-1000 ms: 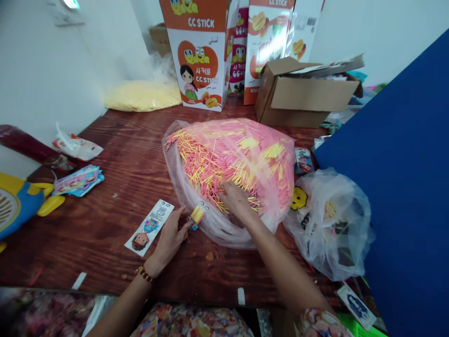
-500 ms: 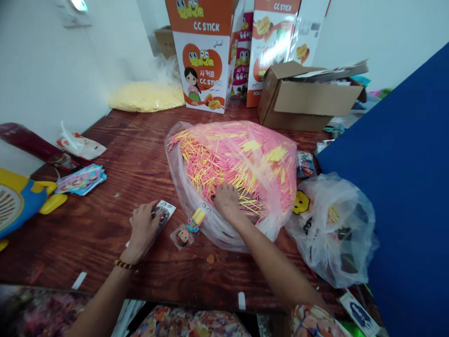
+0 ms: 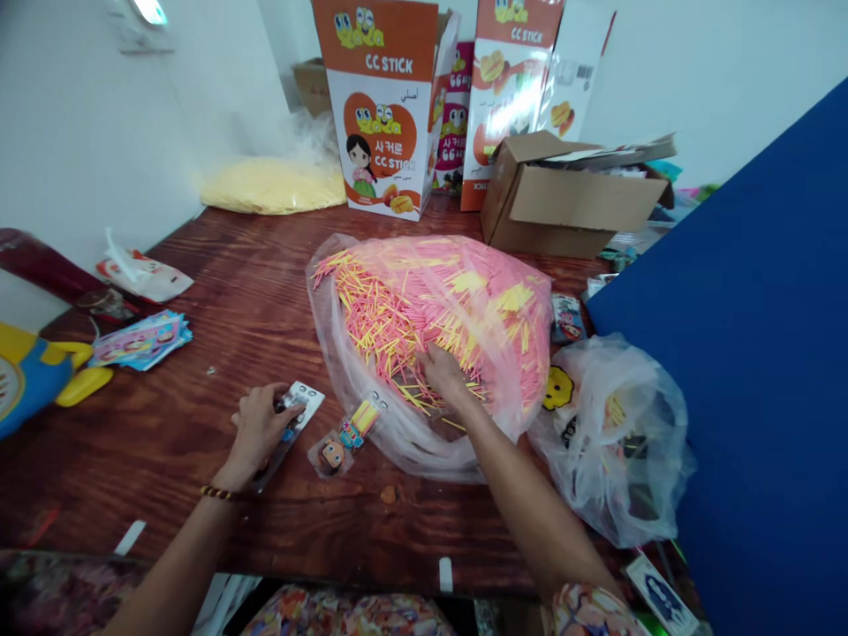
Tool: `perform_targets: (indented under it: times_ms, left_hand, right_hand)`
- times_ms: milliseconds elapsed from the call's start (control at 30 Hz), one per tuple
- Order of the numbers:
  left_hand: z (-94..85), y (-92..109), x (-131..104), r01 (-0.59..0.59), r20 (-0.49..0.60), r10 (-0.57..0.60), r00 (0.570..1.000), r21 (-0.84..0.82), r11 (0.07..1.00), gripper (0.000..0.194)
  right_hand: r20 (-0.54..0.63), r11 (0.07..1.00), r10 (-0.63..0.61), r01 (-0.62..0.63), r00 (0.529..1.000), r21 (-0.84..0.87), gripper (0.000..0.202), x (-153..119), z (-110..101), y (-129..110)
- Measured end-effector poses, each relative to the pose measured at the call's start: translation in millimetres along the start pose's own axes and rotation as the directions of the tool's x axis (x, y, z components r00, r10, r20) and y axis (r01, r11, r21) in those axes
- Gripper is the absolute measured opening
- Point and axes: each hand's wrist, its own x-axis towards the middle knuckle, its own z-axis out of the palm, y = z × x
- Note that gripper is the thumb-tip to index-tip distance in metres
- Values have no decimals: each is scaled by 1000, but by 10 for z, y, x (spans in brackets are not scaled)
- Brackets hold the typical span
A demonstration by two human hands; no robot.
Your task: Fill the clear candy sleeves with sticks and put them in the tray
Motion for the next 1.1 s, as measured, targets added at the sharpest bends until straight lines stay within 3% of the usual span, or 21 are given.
perform_targets:
  times_ms: [200,500,633,767,933,1100]
  left_hand:
    - [32,-70,41,7,-60,-12,998,-80,997,38]
    - [29,-169,149,5,-67,-22,997,-243,970,28]
    - [32,-214,151,-3,-83,-24,996,-316,949,22]
    - [6,-207,145,-22,-80,-3,997,-298,954,23]
    - [-21,-138,171,-36,-56,26,998,-177,984,31]
    - [5,-111,210,-33,-28,31,999,-83,996,30]
  right_hand:
    - [-45,989,-21,27,999,143,31,-13,-20,69]
    - [-146,993,-25,41,989,108,33,-51,-24,47]
    - [-174,970,-38,78,984,228,29,-99,-47,8]
    - [-159,904,-42,105,986,414,23,-204,29,23]
    - [-107,895,31,20,994,445,20,-262,184,95]
    - [-99,765,112,-22,989,644,28,-248,106,11]
